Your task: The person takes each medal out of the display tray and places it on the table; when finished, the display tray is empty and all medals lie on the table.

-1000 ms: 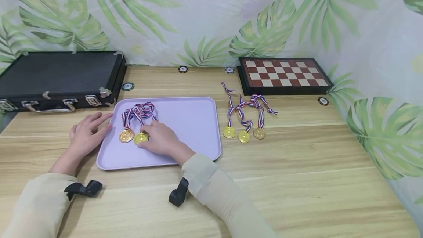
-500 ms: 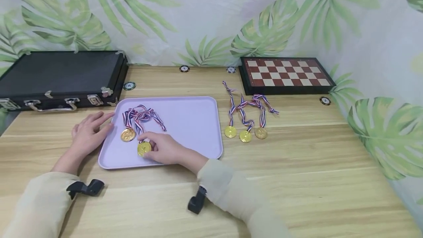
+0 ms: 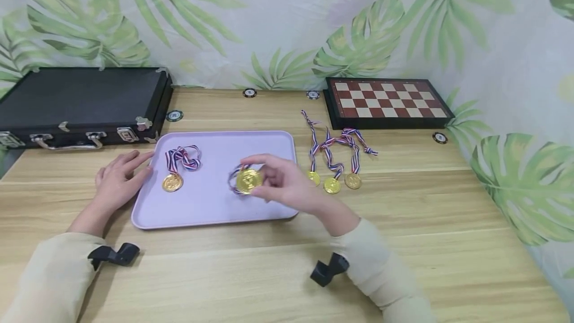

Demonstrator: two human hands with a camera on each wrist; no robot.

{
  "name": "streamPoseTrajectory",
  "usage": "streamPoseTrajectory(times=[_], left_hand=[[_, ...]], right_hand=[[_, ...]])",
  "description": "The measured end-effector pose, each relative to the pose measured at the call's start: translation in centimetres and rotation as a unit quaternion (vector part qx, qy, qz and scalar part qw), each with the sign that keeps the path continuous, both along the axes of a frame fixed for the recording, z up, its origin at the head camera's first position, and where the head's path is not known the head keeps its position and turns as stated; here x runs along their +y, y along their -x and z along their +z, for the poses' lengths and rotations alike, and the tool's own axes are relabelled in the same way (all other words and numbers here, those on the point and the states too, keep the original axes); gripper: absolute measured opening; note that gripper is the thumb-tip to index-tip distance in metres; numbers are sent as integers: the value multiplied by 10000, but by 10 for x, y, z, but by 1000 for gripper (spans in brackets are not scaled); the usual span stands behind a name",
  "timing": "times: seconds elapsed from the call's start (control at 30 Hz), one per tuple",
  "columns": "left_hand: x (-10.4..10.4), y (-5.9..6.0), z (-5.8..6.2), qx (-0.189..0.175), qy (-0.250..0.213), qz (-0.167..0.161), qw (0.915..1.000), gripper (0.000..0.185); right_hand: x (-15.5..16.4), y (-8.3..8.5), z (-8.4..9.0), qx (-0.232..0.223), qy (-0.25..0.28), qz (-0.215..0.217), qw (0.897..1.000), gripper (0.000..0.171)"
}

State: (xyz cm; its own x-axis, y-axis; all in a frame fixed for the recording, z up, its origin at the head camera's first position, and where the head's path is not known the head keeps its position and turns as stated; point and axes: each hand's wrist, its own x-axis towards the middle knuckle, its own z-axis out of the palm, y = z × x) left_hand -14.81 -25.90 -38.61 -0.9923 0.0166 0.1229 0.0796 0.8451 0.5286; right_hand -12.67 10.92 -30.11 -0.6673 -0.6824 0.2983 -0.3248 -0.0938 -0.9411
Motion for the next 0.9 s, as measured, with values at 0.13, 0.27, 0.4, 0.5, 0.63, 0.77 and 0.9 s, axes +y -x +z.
streamPoseTrajectory(times=[0.13, 0.27, 0.4, 0.5, 0.63, 0.77, 0.9], left_hand=[[0, 0, 1, -25, 9, 4, 10000, 47], [0, 1, 0, -23, 5, -5, 10000, 47], [0, 0, 0, -42, 6, 9, 10000, 47], [-1, 1, -1, -49, 12, 15, 10000, 47], [-1, 1, 0, -32, -10, 17, 10000, 47], [0, 1, 0, -29, -22, 21, 10000, 47], [1, 0, 0, -53, -7, 26, 10000, 47]], right_hand=[[35, -3, 13, 138, 804, -109, 9966, 46], [69, -12, 33, 349, 1368, -212, 9898, 48], [101, -26, 54, 435, 1650, -574, 9837, 52], [122, -34, 66, 604, 1942, -903, 9749, 54], [148, -33, 72, 444, 2410, -1292, 9609, 53], [173, -14, 72, -284, 1874, -2522, 9489, 51], [197, 17, 67, -1276, 1427, -3238, 9266, 48]])
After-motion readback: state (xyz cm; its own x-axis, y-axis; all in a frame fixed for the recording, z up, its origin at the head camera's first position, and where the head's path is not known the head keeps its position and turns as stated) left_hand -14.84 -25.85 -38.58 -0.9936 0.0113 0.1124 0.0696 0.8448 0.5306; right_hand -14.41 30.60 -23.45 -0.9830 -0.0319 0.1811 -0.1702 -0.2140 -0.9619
